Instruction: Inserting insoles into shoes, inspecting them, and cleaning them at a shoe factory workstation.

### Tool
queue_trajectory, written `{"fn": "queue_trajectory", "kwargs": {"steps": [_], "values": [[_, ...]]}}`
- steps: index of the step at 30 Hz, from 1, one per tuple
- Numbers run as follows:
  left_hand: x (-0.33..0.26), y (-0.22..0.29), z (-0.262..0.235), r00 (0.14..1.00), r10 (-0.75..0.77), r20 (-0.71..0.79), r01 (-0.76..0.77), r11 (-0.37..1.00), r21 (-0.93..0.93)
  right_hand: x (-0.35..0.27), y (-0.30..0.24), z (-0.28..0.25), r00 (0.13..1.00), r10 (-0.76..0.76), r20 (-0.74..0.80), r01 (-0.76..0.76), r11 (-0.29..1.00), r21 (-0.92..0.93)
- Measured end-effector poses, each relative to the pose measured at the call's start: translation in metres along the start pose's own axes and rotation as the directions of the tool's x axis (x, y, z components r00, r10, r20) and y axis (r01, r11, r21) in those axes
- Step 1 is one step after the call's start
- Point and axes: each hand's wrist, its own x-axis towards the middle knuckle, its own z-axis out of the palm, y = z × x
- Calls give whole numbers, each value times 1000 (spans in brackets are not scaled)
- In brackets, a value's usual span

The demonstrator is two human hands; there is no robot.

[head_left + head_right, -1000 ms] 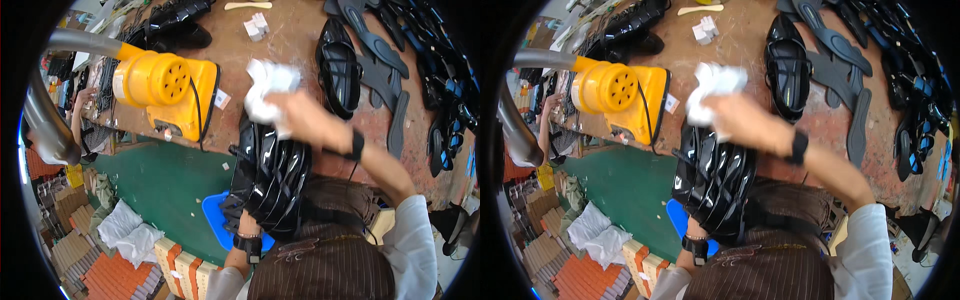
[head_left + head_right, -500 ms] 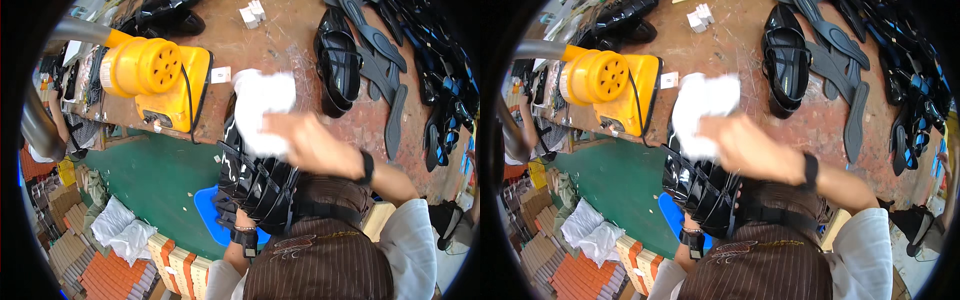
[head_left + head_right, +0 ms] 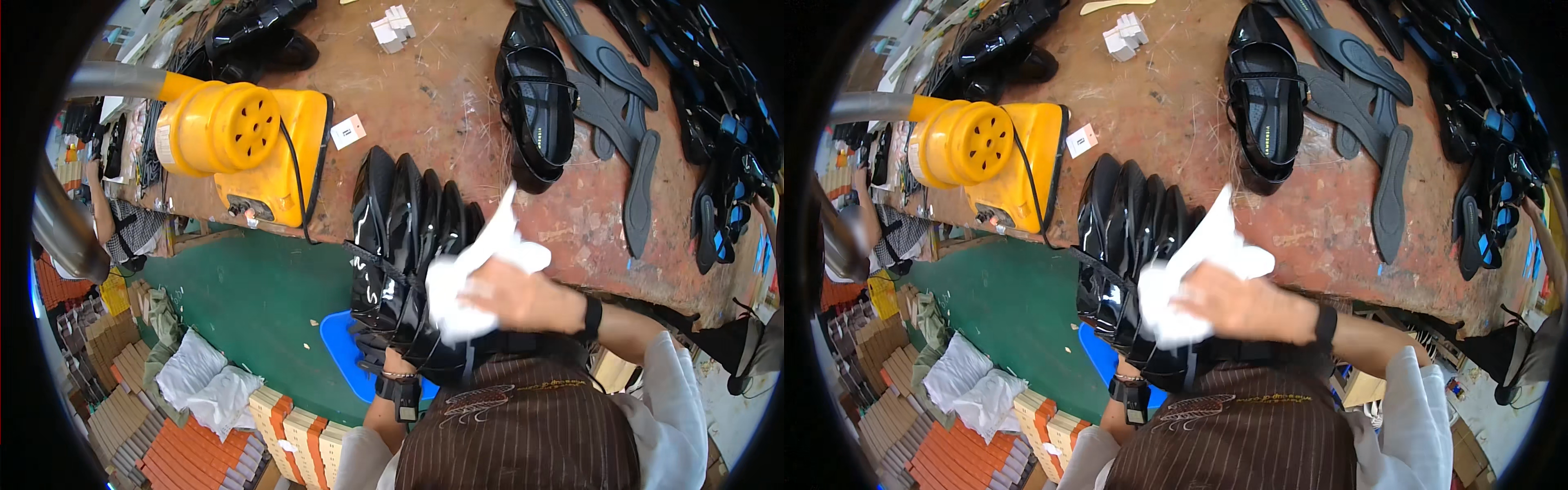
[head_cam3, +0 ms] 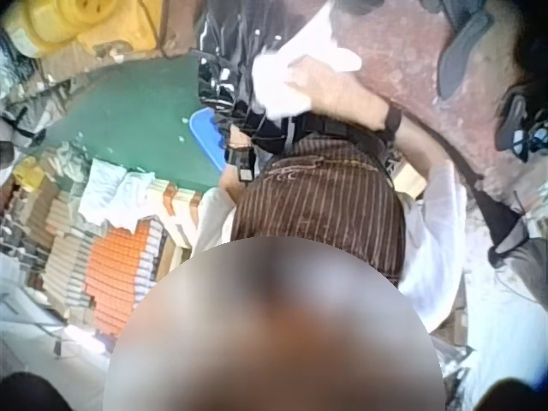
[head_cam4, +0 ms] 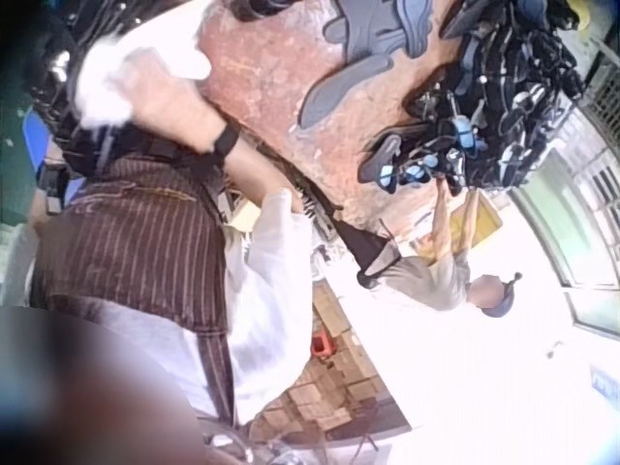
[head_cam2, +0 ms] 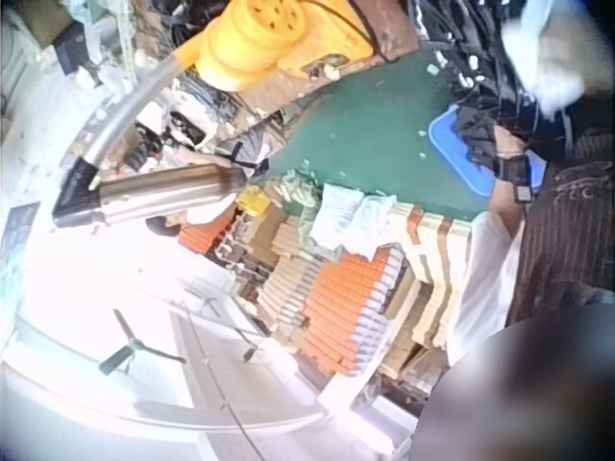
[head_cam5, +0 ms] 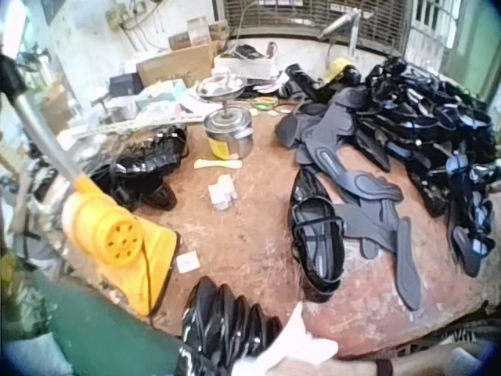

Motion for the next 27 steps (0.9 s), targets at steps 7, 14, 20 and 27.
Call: {"fn": "queue_trajectory", "kwargs": {"steps": [7,14,20,27], "values": [[-19,5,6,982,188,-28,-177,958,226,29,86,-52,741,442,-505,-269,885,379],[-28,39,48,887,455,-77,-336,752,567,97,-20,-82,989,138,51,-117,950,-291],[-20,71,108,932,358,-55,-268,784,560,114,3,-139,749,198,-632,-165,980,112],[-18,82,160,882,472,-15,-431,817,383,96,-2,-120,970,27,-242,36,967,253]]}}
